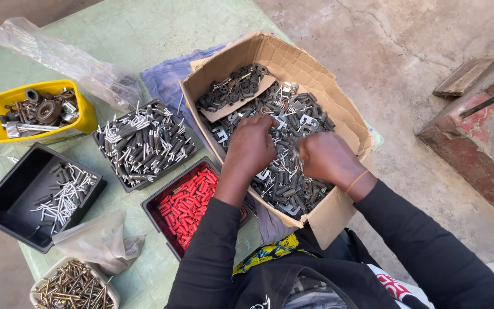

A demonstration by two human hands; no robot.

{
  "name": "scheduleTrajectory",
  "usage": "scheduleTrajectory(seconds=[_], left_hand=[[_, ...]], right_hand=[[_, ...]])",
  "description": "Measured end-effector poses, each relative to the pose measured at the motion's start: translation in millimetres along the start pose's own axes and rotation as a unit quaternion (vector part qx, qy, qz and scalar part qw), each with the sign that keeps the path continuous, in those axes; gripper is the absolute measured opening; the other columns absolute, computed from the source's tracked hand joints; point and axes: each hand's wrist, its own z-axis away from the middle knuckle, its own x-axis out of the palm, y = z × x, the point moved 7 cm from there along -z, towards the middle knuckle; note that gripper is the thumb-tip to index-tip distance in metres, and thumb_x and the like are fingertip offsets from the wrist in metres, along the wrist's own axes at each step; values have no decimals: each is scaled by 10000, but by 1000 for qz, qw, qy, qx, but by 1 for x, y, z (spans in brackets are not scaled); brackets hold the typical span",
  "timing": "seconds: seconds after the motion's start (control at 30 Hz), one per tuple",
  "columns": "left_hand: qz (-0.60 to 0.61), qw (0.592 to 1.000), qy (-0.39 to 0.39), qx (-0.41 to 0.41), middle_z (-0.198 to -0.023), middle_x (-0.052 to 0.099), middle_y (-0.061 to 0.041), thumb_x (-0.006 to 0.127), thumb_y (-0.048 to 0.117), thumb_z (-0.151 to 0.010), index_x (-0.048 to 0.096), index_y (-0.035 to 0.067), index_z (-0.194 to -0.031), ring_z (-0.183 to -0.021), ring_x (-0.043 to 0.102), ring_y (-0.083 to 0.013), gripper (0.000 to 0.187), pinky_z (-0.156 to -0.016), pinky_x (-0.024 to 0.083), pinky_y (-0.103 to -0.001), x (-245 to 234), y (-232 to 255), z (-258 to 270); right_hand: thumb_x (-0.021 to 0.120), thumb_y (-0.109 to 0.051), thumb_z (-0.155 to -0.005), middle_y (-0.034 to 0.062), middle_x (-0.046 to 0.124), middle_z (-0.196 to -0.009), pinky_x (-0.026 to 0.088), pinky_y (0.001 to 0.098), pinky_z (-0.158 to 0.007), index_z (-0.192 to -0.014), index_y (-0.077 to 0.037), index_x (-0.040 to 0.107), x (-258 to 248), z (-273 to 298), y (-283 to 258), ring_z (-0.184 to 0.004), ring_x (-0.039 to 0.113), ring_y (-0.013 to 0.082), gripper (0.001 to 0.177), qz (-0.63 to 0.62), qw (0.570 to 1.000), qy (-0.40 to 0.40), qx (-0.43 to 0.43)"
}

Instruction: Sorting small metal clips and fasteners from a large box into smaller organized bins

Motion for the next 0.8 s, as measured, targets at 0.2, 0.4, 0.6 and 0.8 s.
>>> scheduleTrajectory(seconds=[0.2, 0.4, 0.6, 0.8], left_hand=[[3, 1000, 0, -5, -973, 686, -135, 568, 105, -829, 702, 167, -1078, -1058, 661, -426, 290, -939, 532, -542, -4, 4, 1], [5, 1000, 4, 21, -997, 683, -161, 590, 96, -825, 687, 162, -1108, -1063, 655, -449, 306, -950, 523, -545, 4, 2, -2], [-4, 999, -6, 34, -1013, 677, -148, 604, 126, -836, 684, 172, -1111, -1067, 654, -443, 290, -952, 522, -549, 3, 6, -1], [-3, 1000, -7, 18, -1001, 688, -140, 601, 116, -835, 700, 174, -1075, -1067, 657, -433, 266, -961, 522, -522, 0, 5, 3]], right_hand=[[664, -285, -835, 168, 683, -722, 553, 593, -723, -851, -168, 715, -35, 1, 31, -813, 702, 482, 129, -44, 990, 133, 36], [625, -251, -779, 180, 705, -668, 542, 582, -794, -775, -182, 712, -23, 28, 21, -811, 703, 479, 111, -65, 995, 61, 39], [610, -215, -727, 205, 706, -724, 550, 607, -731, -784, -95, 653, -9, -5, 14, -804, 715, 464, 139, 34, 998, 44, -11], [595, -187, -802, 211, 689, -710, 533, 621, -706, -803, -118, 686, -24, -29, 7, -784, 685, 505, 114, -28, 990, 135, -29]])
